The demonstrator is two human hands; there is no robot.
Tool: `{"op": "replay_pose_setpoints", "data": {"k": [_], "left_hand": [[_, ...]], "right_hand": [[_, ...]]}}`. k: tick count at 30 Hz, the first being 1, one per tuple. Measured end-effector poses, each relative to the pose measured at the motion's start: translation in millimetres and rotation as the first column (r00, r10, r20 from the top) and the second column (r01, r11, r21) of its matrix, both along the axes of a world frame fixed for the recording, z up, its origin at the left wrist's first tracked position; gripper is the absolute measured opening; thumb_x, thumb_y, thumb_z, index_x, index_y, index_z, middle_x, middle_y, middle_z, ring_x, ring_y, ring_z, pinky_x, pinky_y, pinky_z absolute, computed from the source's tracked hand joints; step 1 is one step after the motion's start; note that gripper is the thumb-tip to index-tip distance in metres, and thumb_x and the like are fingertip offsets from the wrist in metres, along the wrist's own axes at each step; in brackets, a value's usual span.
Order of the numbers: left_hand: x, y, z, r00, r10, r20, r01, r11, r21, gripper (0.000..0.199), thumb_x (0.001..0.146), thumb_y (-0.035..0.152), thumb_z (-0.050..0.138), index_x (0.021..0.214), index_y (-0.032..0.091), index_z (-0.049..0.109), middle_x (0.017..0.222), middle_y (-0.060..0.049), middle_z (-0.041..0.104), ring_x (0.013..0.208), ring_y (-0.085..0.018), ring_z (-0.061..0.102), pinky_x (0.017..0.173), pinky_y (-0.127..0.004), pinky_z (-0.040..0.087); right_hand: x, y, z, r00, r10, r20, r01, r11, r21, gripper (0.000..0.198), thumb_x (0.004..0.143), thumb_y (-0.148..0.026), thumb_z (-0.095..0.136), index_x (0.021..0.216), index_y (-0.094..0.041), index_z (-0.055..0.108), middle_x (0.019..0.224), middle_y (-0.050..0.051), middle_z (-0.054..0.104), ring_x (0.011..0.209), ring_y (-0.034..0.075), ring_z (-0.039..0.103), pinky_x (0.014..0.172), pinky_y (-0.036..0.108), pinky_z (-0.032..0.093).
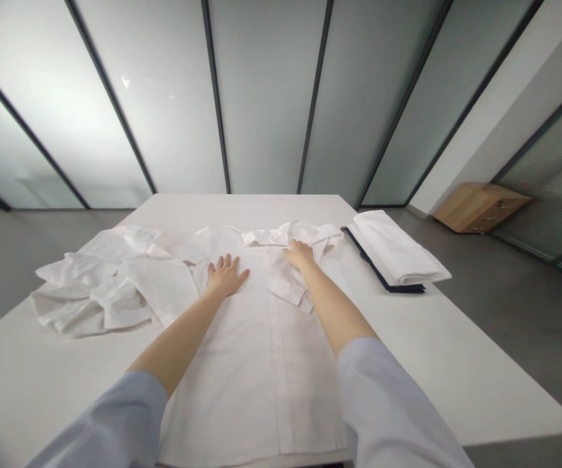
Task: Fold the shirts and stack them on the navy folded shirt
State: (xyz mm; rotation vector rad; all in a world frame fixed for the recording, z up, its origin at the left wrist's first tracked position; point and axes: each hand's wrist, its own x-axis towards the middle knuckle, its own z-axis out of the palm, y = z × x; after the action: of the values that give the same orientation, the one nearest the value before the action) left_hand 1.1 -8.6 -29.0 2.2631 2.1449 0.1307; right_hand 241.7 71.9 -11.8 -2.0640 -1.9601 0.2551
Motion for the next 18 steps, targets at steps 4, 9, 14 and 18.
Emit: {"op": "replay_pose_setpoints", "data": {"k": [4,9,14,18], "left_hand": [[0,-1,-0.1,1.0,0.002,-0.014,-0.002,1.0,0.011,0.071,0.089,0.063,0.024,0.145,0.021,0.035,0.156,-0.014,0.027,0.142,-0.032,0.023,0.11,-0.056,0.021],[0,0,-2.3,1.0,0.002,-0.025,-0.002,1.0,0.004,0.07,0.089,0.063,0.024,0.145,0.022,0.034,0.155,-0.013,0.027,0.142,-0.033,0.022,0.111,-0.054,0.02],[-1,1,-3.6,1.0,0.002,-0.005,-0.002,1.0,0.009,0.069,0.089,0.064,0.027,0.144,0.024,0.035,0.155,-0.013,0.028,0.142,-0.034,0.023,0.111,-0.054,0.021],[-1,1,-3.8,1.0,-0.006,0.004,0.006,1.0,0.003,0.069,0.088,0.064,0.028,0.144,0.022,0.035,0.155,-0.014,0.028,0.142,-0.034,0.024,0.111,-0.054,0.02]], "right_hand": [[-11,31,-5,0.903,-0.129,-0.41,0.135,0.991,-0.014,0.062,0.08,-0.038,0.058,0.136,-0.017,0.044,0.12,0.012,0.063,0.108,0.027,0.059,0.09,0.032,0.045],[-20,57,-4,0.765,-0.256,-0.591,0.263,0.962,-0.075,0.057,0.077,-0.029,0.06,0.13,-0.011,0.049,0.113,0.015,0.064,0.103,0.026,0.06,0.086,0.031,0.047],[-19,82,26,0.75,-0.117,-0.651,0.096,0.993,-0.068,0.046,0.089,-0.033,0.041,0.129,-0.014,0.054,0.11,0.015,0.068,0.094,0.021,0.064,0.082,0.031,0.049],[-14,81,45,0.78,0.08,-0.621,-0.011,0.993,0.114,0.056,0.095,-0.034,0.021,0.149,-0.02,0.026,0.144,0.012,0.047,0.121,0.017,0.053,0.095,0.034,0.042]]}}
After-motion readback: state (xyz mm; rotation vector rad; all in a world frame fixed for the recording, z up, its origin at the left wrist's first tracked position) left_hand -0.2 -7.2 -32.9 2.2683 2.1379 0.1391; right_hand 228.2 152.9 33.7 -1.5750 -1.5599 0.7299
